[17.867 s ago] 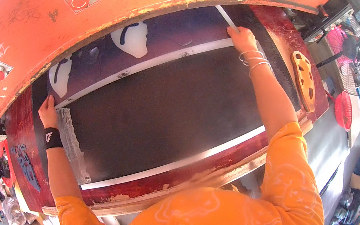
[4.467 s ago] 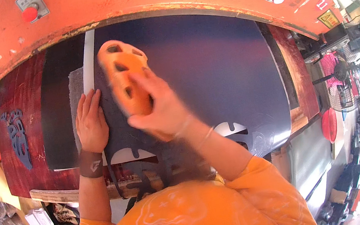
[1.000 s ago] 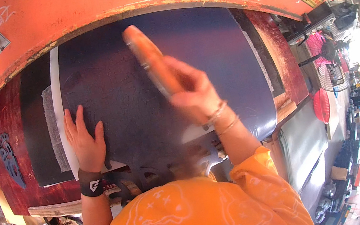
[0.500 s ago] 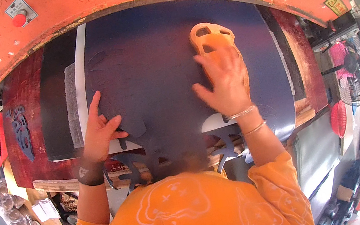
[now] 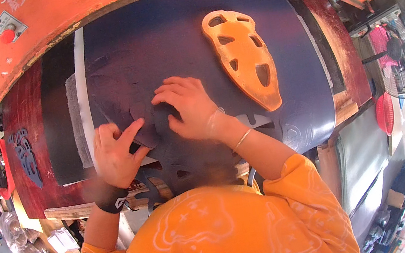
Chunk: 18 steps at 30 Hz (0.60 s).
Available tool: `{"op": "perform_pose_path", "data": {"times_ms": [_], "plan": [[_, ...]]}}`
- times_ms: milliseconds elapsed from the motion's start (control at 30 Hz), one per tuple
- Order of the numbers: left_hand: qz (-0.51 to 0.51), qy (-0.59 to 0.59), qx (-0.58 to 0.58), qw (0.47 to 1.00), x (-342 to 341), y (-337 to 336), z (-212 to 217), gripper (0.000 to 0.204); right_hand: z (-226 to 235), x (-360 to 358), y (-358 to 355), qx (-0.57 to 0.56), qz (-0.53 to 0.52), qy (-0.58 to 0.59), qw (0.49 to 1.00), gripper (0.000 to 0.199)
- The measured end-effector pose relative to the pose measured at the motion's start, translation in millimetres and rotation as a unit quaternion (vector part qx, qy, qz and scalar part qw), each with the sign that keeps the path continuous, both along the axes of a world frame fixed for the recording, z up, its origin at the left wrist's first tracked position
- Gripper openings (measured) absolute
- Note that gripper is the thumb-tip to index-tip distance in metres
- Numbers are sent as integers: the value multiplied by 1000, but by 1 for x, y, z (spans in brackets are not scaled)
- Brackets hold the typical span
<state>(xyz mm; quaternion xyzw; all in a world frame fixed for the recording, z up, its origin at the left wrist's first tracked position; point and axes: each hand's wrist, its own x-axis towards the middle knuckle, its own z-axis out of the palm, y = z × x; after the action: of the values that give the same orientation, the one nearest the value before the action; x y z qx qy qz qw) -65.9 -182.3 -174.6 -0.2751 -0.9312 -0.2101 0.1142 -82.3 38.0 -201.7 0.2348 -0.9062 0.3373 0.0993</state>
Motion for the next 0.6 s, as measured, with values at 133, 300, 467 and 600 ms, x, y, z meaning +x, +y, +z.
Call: {"op": "perform_pose_path", "data": {"times_ms": [133,300,467,600], "plan": [[-55,71,-19,996,-17,4,1,37,-2,1,-3,-3,-13,13,1000,41],[-128,136,37,982,-45,15,1,21,-3,4,-6,57,-13,30,998,32],[-42,-14,184,982,-85,29,-15,20,-4,6,-9,73,-31,33,996,32],[26,-34,225,973,-113,25,-25,21,-3,7,-10,45,-32,43,998,40]]}}
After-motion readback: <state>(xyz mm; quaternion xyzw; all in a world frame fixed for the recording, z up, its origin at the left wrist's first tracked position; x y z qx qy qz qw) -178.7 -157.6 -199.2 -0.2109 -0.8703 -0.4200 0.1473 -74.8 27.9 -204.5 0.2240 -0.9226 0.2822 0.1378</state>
